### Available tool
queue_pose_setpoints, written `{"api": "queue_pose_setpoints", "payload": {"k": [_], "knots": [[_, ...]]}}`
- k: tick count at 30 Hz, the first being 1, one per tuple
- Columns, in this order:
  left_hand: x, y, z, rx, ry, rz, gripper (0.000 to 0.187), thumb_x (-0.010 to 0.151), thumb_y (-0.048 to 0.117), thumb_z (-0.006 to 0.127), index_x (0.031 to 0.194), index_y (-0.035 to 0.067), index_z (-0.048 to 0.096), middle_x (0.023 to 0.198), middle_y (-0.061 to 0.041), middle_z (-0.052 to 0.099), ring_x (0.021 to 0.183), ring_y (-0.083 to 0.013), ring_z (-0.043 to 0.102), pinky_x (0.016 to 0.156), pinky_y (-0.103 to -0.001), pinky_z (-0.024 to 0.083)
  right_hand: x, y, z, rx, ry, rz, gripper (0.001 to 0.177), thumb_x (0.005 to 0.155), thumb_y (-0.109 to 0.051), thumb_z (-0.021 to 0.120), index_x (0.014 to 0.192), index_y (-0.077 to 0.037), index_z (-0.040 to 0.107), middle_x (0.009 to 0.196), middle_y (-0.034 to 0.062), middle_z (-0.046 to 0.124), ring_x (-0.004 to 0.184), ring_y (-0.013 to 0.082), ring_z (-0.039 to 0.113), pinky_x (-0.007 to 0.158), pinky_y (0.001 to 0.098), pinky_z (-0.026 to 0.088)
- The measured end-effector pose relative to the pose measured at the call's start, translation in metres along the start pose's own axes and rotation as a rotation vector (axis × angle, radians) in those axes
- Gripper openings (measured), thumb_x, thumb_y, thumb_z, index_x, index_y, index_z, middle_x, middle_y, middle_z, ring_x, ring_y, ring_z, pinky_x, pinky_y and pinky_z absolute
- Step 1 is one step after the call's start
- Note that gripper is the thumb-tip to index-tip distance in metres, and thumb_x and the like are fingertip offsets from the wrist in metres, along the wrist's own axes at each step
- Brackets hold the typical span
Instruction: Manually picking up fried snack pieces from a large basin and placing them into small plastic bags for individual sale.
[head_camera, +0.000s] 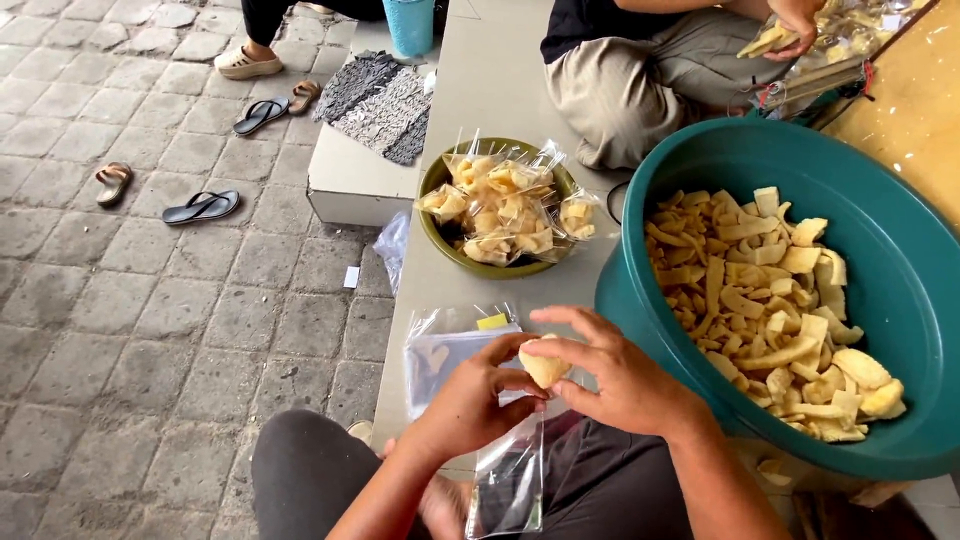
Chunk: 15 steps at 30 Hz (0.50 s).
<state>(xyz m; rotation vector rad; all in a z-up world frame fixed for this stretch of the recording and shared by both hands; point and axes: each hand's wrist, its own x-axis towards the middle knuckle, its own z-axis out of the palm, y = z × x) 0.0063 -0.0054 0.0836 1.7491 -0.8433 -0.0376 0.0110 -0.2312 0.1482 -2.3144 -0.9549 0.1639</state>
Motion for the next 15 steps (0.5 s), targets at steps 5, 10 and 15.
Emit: {"api": "queue_pose_setpoints", "payload": {"k": [5,10,15], "knots": [[-0.003,-0.008,0.003,0.090,0.031,-0.031,0.010,0.088,0.009,0.074,0.091,0.018,0.079,0.140,-0.014,0.059,0.112,-0.0284,0.073,0.082,-0.037,0.055,0.000,0.004,0.008,-0.176,0.052,0.022,0.053,0.085,-0.011,0.066,0.138,-0.018,0.064,0.124,0.0075,0.054,0.120,0.0263,0.056,0.103,0.0460,0.042],[-0.007,-0.014,0.005,0.149,0.050,-0.020,0.013,0.086,0.007,0.077,0.086,0.020,0.078,0.142,-0.015,0.058,0.118,-0.0310,0.070,0.083,-0.039,0.055,0.000,0.013,0.016,-0.176,0.059,0.090,0.036,0.086,-0.009,0.064,0.121,-0.017,0.058,0.138,0.0011,0.065,0.130,0.0244,0.056,0.103,0.0455,0.041],[-0.008,-0.015,0.003,0.126,0.023,-0.001,0.012,0.088,0.007,0.076,0.087,0.019,0.079,0.139,-0.016,0.058,0.119,-0.0309,0.068,0.082,-0.038,0.055,-0.001,0.017,0.019,-0.182,0.019,0.096,0.028,0.088,-0.012,0.064,0.115,-0.017,0.061,0.137,-0.0005,0.064,0.127,0.0244,0.057,0.103,0.0465,0.041]]}}
